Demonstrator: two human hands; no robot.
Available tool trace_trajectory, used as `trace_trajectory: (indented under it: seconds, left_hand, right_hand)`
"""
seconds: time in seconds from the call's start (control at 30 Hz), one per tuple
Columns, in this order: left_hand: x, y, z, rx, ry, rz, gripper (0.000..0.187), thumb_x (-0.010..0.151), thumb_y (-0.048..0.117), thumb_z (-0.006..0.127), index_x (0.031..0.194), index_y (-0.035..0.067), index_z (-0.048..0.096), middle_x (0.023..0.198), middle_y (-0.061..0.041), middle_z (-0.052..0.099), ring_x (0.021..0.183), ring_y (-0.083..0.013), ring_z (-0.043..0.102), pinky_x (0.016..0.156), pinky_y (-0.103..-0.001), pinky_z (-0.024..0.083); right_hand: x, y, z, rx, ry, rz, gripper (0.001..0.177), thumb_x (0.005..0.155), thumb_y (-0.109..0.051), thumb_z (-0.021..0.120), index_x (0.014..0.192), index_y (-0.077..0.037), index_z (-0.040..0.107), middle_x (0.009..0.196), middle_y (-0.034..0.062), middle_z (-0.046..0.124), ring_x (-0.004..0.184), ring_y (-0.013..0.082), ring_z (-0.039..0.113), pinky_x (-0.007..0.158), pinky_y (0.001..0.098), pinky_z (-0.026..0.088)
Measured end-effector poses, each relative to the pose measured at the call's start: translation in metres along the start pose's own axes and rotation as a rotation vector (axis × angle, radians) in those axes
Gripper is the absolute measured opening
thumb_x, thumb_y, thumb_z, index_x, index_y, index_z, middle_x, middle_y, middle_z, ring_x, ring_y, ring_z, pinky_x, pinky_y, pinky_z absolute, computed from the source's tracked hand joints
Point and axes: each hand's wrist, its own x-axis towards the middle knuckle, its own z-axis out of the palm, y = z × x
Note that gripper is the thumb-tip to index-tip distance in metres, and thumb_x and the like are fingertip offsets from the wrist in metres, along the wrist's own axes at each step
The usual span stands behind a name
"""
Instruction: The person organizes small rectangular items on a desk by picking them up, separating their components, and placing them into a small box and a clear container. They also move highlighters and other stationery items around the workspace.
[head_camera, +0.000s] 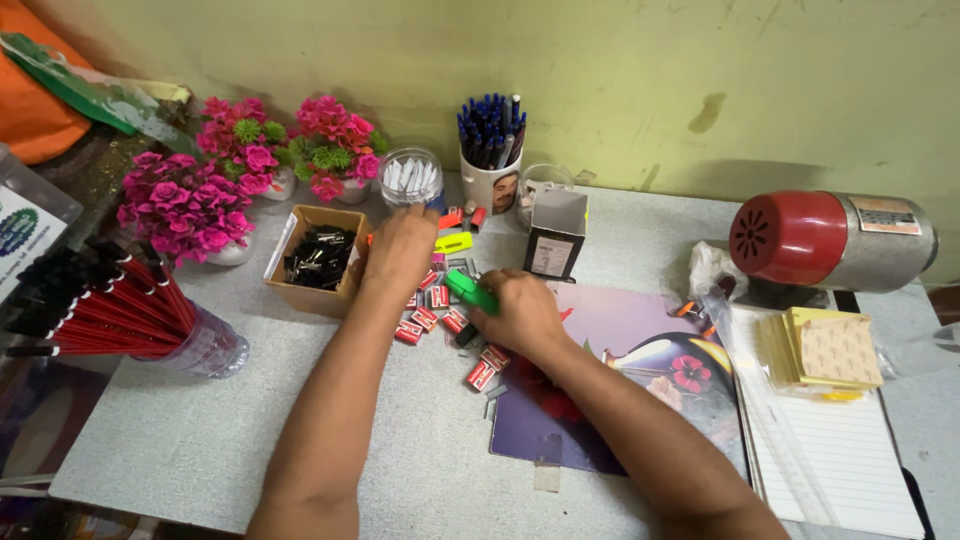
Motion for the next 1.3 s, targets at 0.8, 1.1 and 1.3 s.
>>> trace_trajectory:
  seconds: [0.8,1.1,1.3]
  left_hand:
    - [0.034,-0.010,0.025,-0.046,-0.372,0.031,0.019,0.076,0.009,0.077,0.094,0.006,0.077,0.097,-0.019,0.074,0.094,-0.0384,0.072,0.083,-0.049,0.058]
    - [0.034,-0.015,-0.002,-0.500,-0.201,0.061,0.046,0.095,0.029,0.073,0.121,-0.003,0.053,0.121,-0.030,0.064,0.112,-0.0460,0.061,0.090,-0.052,0.050]
    - [-0.025,-0.002,-0.068,-1.182,-0.285,-0.229,0.052,0.097,0.033,0.057,0.139,0.007,0.043,0.110,-0.017,0.075,0.091,-0.0392,0.074,0.076,-0.043,0.059]
  right_hand:
    - [0.011,0.033,0.019,0.209,0.057,0.128,0.050,0.079,-0.026,0.074,0.125,-0.013,0.060,0.093,0.0200,0.074,0.086,0.0427,0.071,0.078,0.0499,0.054]
    - [0.013,0.047,0.033,0.720,0.059,0.092,0.044,0.090,-0.017,0.069,0.131,-0.010,0.055,0.100,0.0116,0.072,0.083,0.0227,0.067,0.072,0.0378,0.052]
    - [0.019,0.043,0.033,0.931,0.009,0.193,0.042,0.091,-0.015,0.071,0.130,-0.012,0.055,0.096,0.0021,0.065,0.073,0.0066,0.054,0.059,0.0253,0.043]
